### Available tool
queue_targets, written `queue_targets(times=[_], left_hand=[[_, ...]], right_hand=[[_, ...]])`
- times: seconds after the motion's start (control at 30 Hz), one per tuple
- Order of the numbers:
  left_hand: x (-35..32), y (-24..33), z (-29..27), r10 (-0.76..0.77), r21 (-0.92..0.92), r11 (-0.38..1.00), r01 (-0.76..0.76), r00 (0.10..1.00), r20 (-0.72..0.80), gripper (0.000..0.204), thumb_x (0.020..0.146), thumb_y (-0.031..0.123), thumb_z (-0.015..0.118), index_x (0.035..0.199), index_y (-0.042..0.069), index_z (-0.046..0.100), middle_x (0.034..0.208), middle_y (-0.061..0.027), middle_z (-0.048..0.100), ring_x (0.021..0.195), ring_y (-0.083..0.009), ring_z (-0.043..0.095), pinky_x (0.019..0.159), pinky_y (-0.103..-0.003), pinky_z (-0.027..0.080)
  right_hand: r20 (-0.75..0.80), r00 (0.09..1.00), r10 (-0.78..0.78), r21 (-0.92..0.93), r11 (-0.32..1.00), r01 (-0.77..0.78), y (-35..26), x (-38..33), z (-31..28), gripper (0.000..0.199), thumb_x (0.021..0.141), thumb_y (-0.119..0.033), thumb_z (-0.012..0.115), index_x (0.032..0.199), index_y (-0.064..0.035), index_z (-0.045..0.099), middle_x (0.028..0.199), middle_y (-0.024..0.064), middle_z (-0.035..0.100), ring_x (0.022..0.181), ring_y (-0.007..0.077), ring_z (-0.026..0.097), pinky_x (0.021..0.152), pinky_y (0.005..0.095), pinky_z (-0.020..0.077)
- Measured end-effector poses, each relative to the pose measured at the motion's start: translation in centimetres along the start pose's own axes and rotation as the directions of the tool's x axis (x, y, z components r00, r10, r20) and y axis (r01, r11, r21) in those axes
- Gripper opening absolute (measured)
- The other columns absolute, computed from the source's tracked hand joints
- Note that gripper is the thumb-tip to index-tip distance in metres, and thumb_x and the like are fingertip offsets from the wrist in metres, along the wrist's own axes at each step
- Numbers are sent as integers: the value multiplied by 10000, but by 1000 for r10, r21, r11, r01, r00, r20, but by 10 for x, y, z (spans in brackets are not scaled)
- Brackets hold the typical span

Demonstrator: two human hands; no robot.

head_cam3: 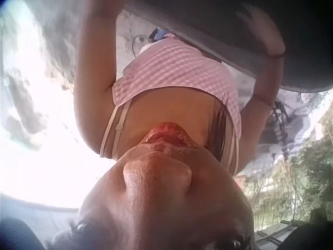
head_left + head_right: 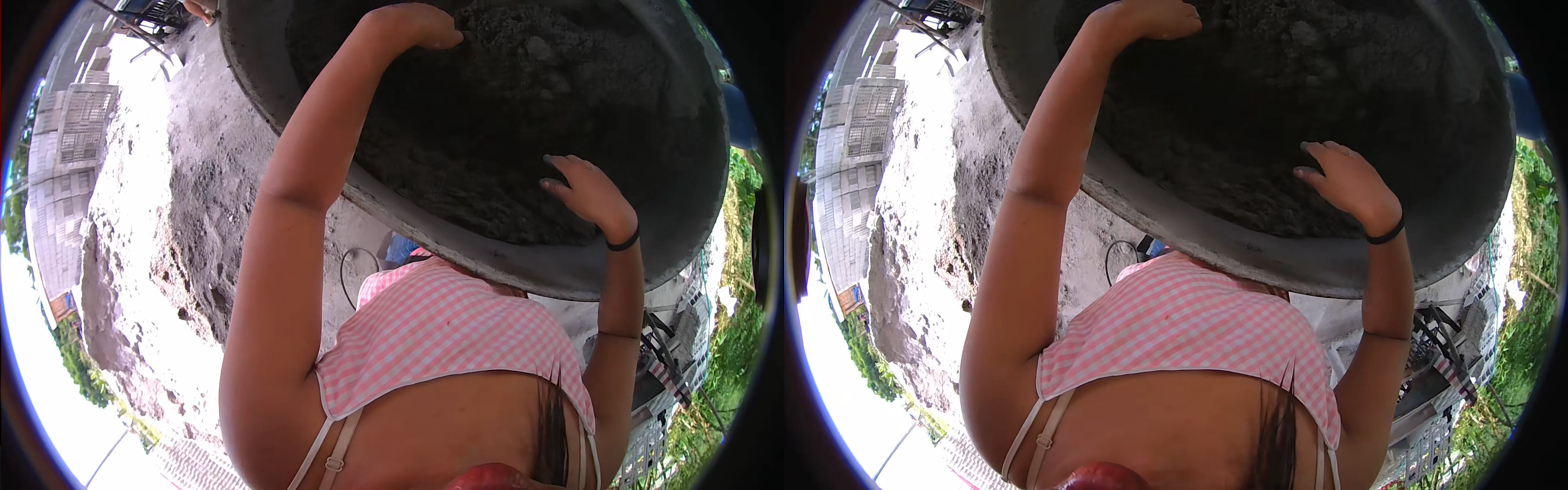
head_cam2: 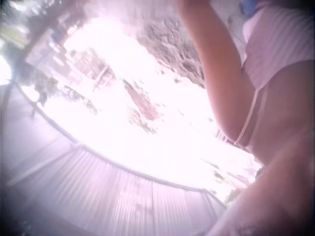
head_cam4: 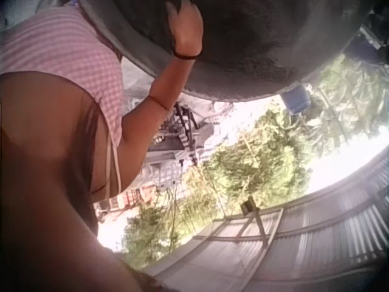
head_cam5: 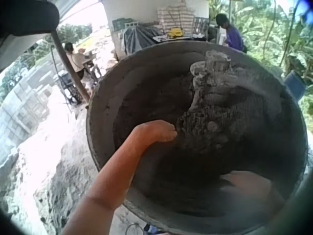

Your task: The person uses both hands to manually mix wet concrete inside a rotating cement mixer. They repeatedly scoop, turn, and press the mixture to ensure even consistency while the mixer rotates.

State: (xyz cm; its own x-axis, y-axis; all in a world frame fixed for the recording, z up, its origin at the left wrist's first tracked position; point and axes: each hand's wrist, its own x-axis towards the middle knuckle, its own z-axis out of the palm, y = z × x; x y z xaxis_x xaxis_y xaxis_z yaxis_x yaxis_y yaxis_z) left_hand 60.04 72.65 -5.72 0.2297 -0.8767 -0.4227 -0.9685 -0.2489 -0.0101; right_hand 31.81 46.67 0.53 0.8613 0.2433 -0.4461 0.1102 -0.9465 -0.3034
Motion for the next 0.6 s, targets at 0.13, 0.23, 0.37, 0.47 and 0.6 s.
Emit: queue_targets(times=[0.13, 0.23, 0.37, 0.47, 0.6], left_hand=[[-25, 54, -60, -503, -438, 765, 472, 863, 52, 295, 942, 219, 408, 959, 42, 644, 1013, -78, 625, 947, -275, 581, 883, -395, 432], [-28, 44, -37, -442, -408, 834, 372, 893, -90, 321, 940, 263, 391, 1026, 54, 620, 1049, -106, 635, 986, -305, 579, 888, -409, 433], [-27, 43, -49, -426, -418, 810, 412, 903, 65, 407, 941, 313, 403, 1203, 61, 585, 1134, -151, 635, 1087, -323, 570, 929, -382, 432], [-24, 49, -47, -464, -495, 762, 418, 885, 33, 378, 923, 283, 392, 1140, 66, 612, 1144, -150, 631, 1092, -335, 568, 934, -403, 433], [-29, 46, -43, -433, -510, 792, 337, 898, -78, 385, 914, 270, 382, 1133, 66, 624, 1160, -165, 624, 1103, -355, 561, 943, -413, 429]], right_hand=[[3, 1000, 6, 24, 1000, -6, 15, 0, 6, 465, 913, -317, 592, 1272, -25, 542, 1191, 184, 598, 1125, 353, 552, 940, 415, 446], [50, 998, 36, 15, 999, -37, 14, 4, 4, 472, 914, -331, 589, 1273, -28, 543, 1200, 180, 597, 1135, 346, 550, 947, 415, 446], [34, 998, 54, 25, 998, -55, 23, 6, 10, 488, 913, -352, 587, 1272, -24, 543, 1171, 174, 607, 1123, 338, 557, 944, 418, 448], [37, 996, 75, 35, 996, -76, 26, 5, 7, 515, 907, -385, 587, 1263, -15, 549, 1160, 187, 612, 1143, 339, 549, 947, 421, 455], [54, 995, 90, 59, 994, -93, 28, 8, 9, 527, 904, -400, 589, 1253, -7, 557, 1154, 198, 613, 1153, 342, 543, 952, 422, 456]])
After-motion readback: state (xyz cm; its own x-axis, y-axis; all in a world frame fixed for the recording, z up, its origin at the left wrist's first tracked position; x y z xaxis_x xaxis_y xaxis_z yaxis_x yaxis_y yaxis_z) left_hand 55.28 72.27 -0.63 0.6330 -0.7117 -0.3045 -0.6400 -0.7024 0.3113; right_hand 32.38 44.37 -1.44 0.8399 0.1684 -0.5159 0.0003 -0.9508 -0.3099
